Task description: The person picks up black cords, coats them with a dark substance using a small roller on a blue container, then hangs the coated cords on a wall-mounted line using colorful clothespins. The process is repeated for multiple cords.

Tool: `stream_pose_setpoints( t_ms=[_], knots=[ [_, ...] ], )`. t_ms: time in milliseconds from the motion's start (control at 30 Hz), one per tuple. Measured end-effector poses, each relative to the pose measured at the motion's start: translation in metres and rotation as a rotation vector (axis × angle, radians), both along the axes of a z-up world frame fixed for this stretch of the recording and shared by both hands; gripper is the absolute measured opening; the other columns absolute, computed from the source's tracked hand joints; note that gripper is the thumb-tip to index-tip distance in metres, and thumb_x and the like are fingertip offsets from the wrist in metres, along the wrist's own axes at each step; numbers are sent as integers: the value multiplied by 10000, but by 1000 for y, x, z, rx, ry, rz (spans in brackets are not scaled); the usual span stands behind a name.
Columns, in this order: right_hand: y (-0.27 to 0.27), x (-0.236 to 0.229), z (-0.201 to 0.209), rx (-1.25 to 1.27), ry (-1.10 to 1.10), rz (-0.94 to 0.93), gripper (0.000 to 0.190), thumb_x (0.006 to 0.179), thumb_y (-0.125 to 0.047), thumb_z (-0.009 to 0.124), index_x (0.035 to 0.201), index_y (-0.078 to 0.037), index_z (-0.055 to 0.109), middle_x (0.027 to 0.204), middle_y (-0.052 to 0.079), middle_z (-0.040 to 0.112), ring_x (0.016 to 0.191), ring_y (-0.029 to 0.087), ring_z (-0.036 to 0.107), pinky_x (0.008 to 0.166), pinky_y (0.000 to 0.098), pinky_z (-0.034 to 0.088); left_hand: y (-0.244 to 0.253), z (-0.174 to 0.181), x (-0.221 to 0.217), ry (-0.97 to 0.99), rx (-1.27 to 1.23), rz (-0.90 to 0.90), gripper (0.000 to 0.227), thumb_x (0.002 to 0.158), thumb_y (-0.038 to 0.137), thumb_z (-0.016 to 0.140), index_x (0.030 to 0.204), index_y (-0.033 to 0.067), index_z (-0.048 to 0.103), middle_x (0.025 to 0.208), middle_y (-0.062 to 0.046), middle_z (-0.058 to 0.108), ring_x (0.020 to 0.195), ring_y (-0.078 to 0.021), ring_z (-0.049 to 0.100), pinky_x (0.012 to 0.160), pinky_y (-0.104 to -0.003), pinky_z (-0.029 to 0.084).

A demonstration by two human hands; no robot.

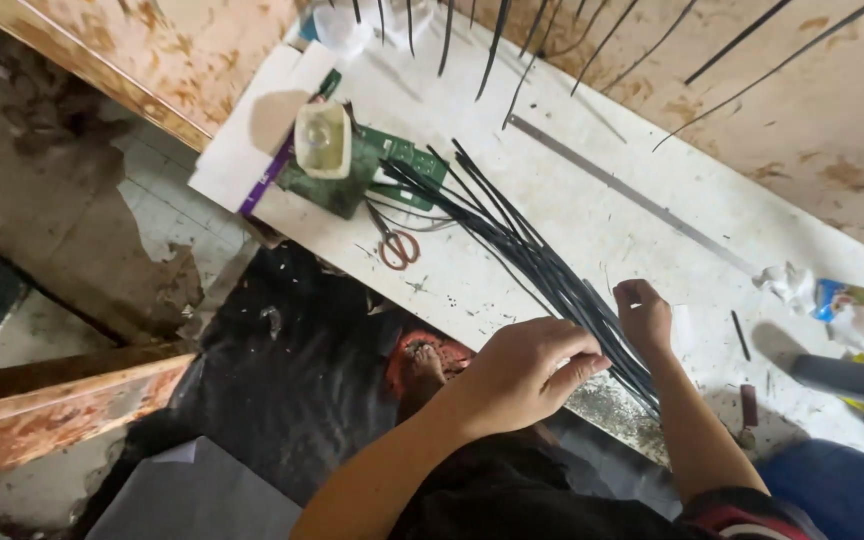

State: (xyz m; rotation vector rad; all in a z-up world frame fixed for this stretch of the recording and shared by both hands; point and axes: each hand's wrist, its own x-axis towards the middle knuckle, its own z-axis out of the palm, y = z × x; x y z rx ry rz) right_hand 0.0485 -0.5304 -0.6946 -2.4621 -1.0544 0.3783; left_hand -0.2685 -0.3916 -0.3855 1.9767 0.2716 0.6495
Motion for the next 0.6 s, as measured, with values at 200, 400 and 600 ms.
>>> stream_pose_setpoints(
  t_ms=[200,400,600],
  knots=[
    [-32,12,-140,-118,-33,128,258,955,-262,721,1191,-159,710,1063,100,768,984,347,745,830,509,597,-46,-145,32,-4,67,14,212,1071,215,535,1059,52,670,830,-120,694,808,-312,732,685,-398,589],
    [-78,38,-277,4,-88,263,269,989,-284,660,1213,-140,704,1082,150,727,1030,406,708,840,528,578,-163,-333,94,-44,137,109,109,1036,156,577,1076,88,652,862,-129,691,880,-363,719,715,-451,591],
    [-163,71,-366,-114,-248,403,369,900,-347,693,1226,-175,676,1107,76,666,1103,318,669,884,415,583,-266,-348,134,8,196,84,127,1035,154,568,1073,83,665,873,-122,706,869,-345,731,723,-429,603]
  ],
)
